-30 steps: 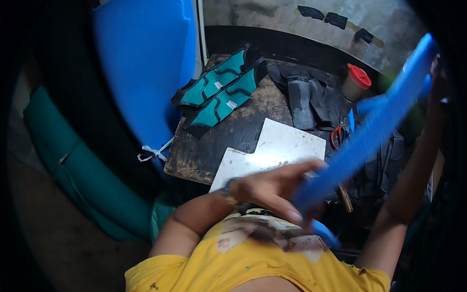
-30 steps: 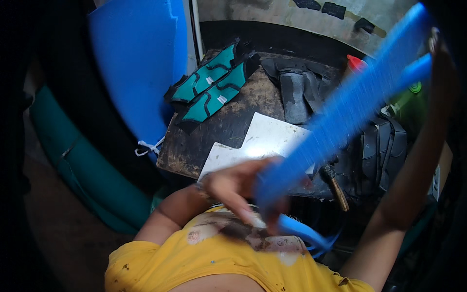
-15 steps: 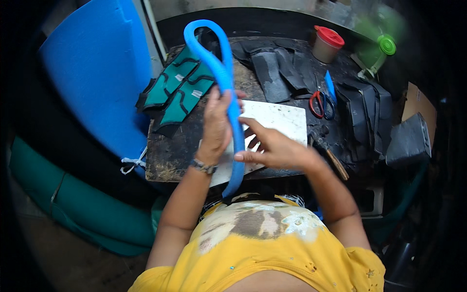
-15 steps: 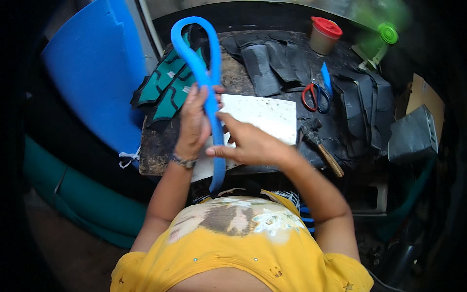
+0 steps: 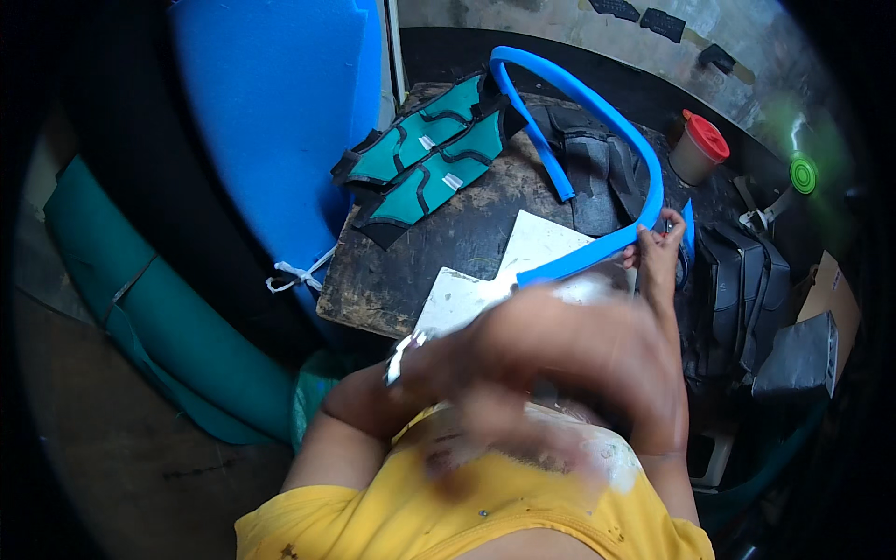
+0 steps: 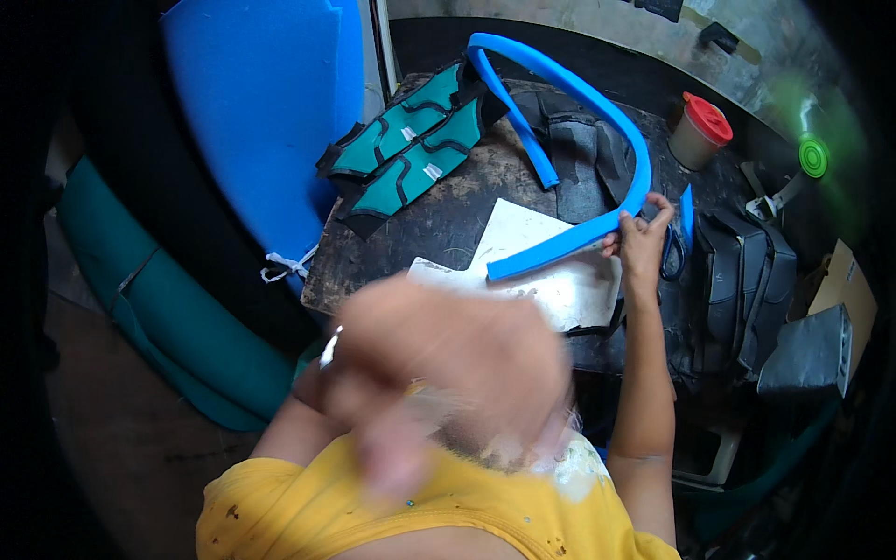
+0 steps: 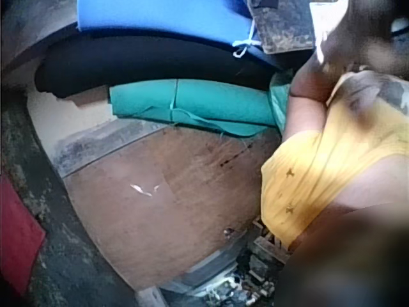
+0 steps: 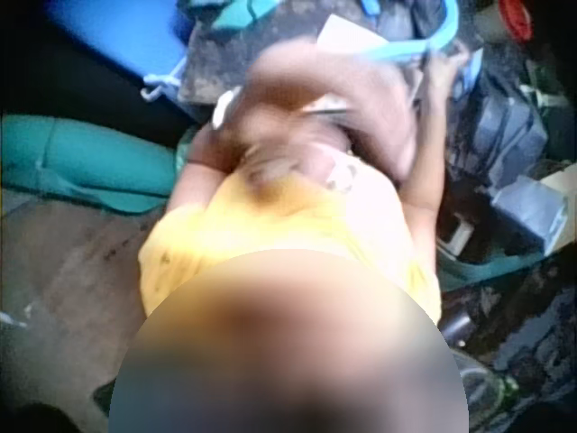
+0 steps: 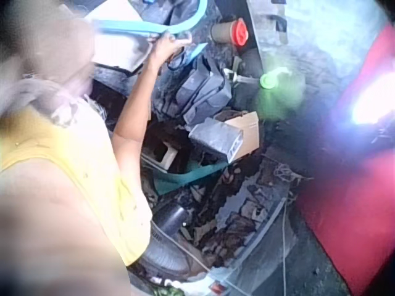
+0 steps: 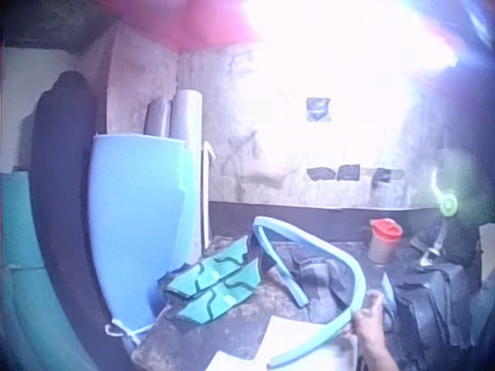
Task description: The person assembles footwear components on a workbench. They place a black fabric piece over a white board, use a hammer to press the edges, cut a blue foam strip with scissors, and fit the foam into the fabric. The person repeats the process with another fabric piece, hammering and fitting foam into place.
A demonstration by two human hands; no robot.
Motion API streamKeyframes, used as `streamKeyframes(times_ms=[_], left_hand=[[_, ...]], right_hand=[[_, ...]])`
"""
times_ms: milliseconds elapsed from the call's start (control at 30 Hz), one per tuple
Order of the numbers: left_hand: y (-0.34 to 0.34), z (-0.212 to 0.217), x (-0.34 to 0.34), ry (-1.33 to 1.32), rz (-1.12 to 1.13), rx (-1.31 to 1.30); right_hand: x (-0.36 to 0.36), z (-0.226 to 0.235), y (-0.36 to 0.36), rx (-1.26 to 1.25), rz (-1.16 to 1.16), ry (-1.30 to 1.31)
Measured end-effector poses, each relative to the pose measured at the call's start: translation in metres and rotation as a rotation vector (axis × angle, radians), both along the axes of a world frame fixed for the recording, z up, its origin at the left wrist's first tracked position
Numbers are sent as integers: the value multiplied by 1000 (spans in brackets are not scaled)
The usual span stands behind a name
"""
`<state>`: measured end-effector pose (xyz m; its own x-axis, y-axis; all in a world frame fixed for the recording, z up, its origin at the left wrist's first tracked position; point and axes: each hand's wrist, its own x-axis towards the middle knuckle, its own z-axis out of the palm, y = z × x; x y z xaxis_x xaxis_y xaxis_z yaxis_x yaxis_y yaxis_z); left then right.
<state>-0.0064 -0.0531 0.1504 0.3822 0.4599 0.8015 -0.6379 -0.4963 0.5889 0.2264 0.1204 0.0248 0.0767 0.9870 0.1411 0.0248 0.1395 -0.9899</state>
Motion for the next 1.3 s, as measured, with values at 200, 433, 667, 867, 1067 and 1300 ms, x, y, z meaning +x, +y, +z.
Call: streamKeyframes(times_ms=[200, 433, 667, 867, 1067, 1300], left_hand=[[-51, 31, -22, -146, 76, 325], [-52, 34, -53, -168, 521, 613], [115, -35, -103, 586, 1420, -121], [186, -152, -137, 1477, 1580, -575], [183, -155, -142, 1552, 1494, -482], [167, -143, -149, 1681, 1212, -331]], right_hand=[[-10, -43, -6, -240, 89, 51], [-21, -53, -36, -1, 60, -164], [-27, -59, -41, 105, -22, -208], [-24, -54, -38, 94, -58, -85], [-18, -58, -36, 142, -118, -88], [-14, -54, -37, 500, -341, -543]])
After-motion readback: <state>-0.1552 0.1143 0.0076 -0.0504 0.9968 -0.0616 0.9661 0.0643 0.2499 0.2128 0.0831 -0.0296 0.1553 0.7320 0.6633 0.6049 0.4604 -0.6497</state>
